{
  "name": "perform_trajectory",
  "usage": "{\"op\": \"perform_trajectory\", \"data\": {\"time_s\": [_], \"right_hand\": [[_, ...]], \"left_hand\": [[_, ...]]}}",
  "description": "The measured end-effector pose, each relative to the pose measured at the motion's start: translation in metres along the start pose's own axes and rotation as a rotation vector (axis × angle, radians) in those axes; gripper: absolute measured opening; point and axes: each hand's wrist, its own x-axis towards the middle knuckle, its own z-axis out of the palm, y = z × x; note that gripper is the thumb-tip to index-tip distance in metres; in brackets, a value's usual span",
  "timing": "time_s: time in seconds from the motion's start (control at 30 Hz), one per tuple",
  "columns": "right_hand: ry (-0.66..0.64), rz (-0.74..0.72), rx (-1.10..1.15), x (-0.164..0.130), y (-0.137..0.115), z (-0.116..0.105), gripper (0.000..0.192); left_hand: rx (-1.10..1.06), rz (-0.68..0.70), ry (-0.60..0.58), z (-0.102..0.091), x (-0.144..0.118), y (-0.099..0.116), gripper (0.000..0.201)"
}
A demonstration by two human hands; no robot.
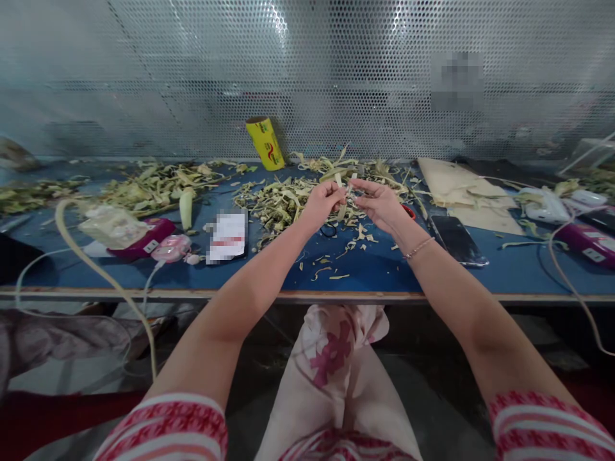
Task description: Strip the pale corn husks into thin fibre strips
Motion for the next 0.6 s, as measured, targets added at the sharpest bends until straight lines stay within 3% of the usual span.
{"op": "perform_trajectory", "data": {"time_s": [0.17,0.47,0.6], "right_hand": [[0.014,0.003,-0.042,0.003,0.005,-0.002,0.05],[0.088,0.043,-0.037,0.002,-0.005,-0.004,0.034],[0.088,0.075,-0.013,0.001,-0.006,-0.001,0.029]], "left_hand": [[-0.124,-0.139,0.049,0.003,0.001,0.002,0.016],[0.016,-0.002,-0.016,-0.004,0.003,-0.004,0.022],[-0.012,-0.033,-0.051,0.001,-0.002,0.002,0.02]]}}
